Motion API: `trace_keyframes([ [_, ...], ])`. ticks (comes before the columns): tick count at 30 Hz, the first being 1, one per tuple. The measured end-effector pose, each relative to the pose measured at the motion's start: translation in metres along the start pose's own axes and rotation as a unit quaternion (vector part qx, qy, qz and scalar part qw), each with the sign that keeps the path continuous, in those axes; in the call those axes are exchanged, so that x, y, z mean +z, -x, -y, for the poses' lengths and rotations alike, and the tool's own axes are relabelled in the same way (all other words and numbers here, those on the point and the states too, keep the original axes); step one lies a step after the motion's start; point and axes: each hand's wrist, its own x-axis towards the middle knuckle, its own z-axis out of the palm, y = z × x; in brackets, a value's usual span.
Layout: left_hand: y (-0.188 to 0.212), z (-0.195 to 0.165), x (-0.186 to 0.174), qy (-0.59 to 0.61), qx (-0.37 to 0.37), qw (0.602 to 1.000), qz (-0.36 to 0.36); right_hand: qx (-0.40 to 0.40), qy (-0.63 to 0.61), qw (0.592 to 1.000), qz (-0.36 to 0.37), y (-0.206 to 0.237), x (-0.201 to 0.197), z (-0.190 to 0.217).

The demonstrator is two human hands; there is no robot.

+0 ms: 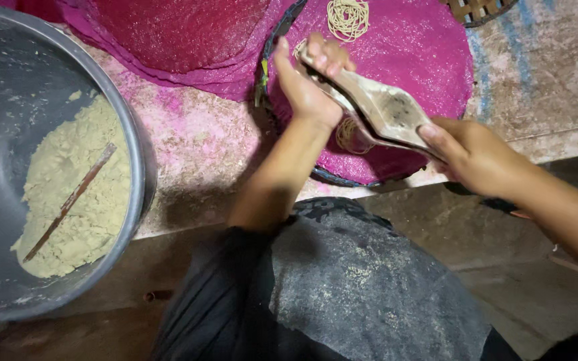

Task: The person kneads dough in a large plastic basin, loads portions into a hand-held wooden noodle press, and squeezes the press to extrude noodle strands onto pink trays. They arrange the extruded noodle nests on the trays and repeat the loading and pressing cycle.

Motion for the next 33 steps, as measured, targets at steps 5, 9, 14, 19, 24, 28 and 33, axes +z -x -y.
trace_keyframes([
  [5,-0.013,0.024,0.0,-0.009,0.047,0.999,0.017,-0.038,0.056,0.996,-0.052,-0.01,-0.016,-0.012],
  [9,-0.027,-0.001,-0.001,-0.019,-0.025,0.998,0.055,-0.108,-0.007,0.99,-0.088,-0.021,-0.01,-0.018],
  [14,-0.009,-0.01,-0.039,-0.465,-0.22,0.856,-0.042,-0.143,-0.128,0.98,-0.054,-0.03,-0.005,-0.035],
  [19,0.002,0.0,-0.088,-0.519,-0.302,0.796,-0.071,-0.178,-0.178,0.966,-0.061,-0.051,0.008,-0.06],
  [24,0.052,-0.02,-0.075,-0.716,-0.132,0.686,0.01,-0.19,-0.242,0.947,-0.087,-0.062,0.016,-0.074],
  [28,0.105,-0.05,-0.02,-0.882,0.008,0.464,0.084,-0.265,-0.218,0.936,-0.085,-0.058,-0.002,-0.058],
  [33,0.121,-0.086,0.074,-0.906,0.238,0.308,0.169,-0.523,-0.095,0.847,-0.022,-0.024,-0.034,0.018],
])
